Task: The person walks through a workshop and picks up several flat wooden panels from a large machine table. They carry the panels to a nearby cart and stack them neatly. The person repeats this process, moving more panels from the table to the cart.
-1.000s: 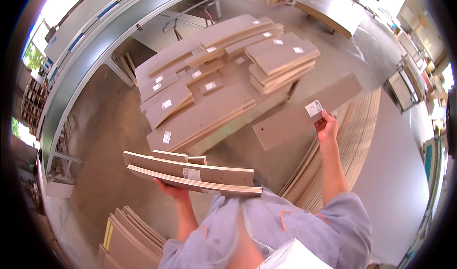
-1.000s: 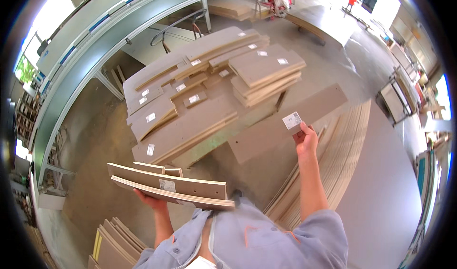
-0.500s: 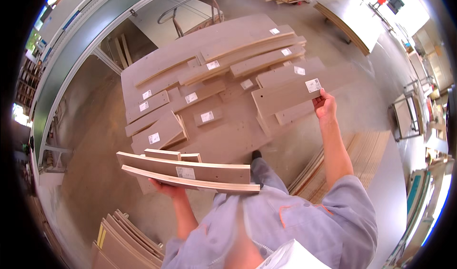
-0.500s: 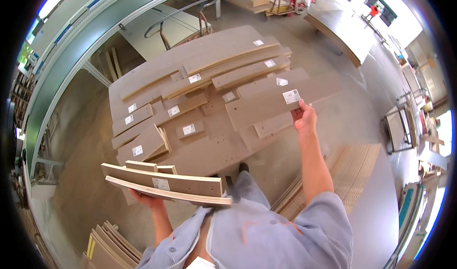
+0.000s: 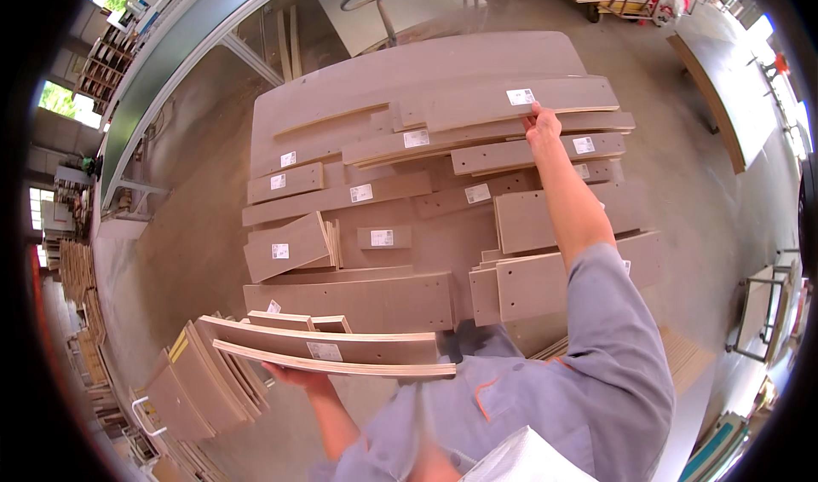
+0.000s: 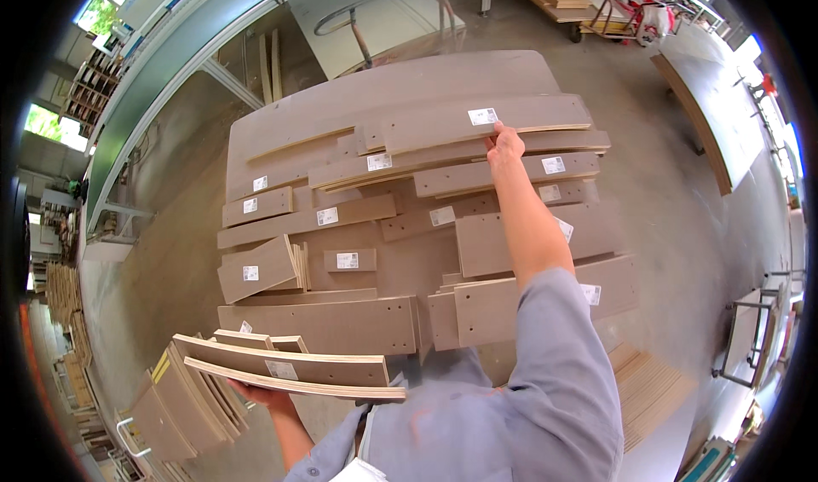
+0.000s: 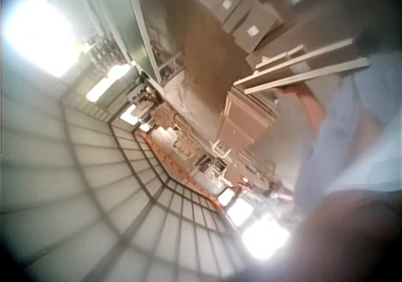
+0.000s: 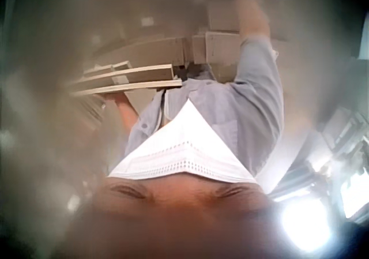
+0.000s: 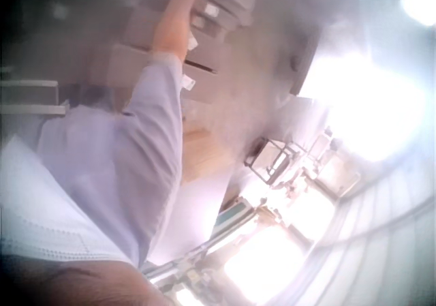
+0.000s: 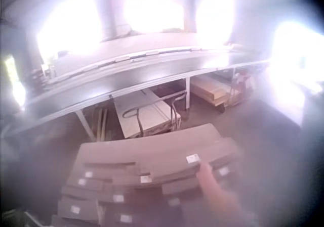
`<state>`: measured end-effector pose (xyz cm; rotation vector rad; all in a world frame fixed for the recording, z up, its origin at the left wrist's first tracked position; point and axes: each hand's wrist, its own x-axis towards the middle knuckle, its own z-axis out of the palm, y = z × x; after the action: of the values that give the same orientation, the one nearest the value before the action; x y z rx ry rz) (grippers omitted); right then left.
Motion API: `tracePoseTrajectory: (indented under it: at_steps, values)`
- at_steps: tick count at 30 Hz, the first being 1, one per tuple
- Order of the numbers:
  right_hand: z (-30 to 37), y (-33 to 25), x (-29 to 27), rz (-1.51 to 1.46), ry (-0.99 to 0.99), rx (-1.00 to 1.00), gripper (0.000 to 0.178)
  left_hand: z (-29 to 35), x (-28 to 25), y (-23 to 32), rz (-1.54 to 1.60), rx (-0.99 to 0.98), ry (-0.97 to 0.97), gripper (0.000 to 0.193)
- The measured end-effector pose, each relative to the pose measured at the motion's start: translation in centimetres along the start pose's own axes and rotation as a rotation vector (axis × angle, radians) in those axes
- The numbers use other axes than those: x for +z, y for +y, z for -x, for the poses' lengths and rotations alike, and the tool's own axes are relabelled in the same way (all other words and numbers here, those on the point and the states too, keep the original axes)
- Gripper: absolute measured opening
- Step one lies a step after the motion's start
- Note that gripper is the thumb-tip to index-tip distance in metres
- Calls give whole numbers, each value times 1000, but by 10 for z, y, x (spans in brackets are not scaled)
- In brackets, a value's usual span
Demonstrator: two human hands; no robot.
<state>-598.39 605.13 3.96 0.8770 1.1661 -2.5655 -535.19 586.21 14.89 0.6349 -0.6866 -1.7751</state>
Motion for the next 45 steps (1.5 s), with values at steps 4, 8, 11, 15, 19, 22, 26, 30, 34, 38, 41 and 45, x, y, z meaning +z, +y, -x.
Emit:
tracePoseTrajectory:
  at_steps: [4,8,11,15,19,22,26,30,34,38,41,45]
  values:
    - [-27,16,20,11,63,4,6,16,7,-4,-60,71,77,66]
    - [-47,22,20,100,2,-44,10,18,14,-12,-82,35,-26,66]
    - [-31,15,18,625,-118,-39,21,19,20,-18,-69,32,17,67]
    - [1,-6,7,819,-278,219,31,13,-1,-20,-64,36,110,69]
    - [87,11,-2,1183,-684,-4,27,-2,6,-28,-61,2,156,69]
    - [193,38,-17,1303,-1159,79,26,-15,12,-38,14,1,83,65]
    - [337,60,-21,1492,-1724,133,42,-19,-7,-42,75,-15,85,64]
    - [403,74,-18,1483,-1884,-97,50,-23,3,-40,141,-92,87,63]
    - [429,83,-30,1560,-1702,49,44,-27,-1,-35,241,-110,52,59]
    - [450,76,-28,1569,-1610,74,43,-30,-11,-34,281,-104,35,57]
    - [464,72,-28,1539,-1513,35,42,-33,-23,-34,419,-168,-35,57]
    - [466,74,-28,1359,-1423,10,42,-37,-19,-26,444,-154,-80,55]
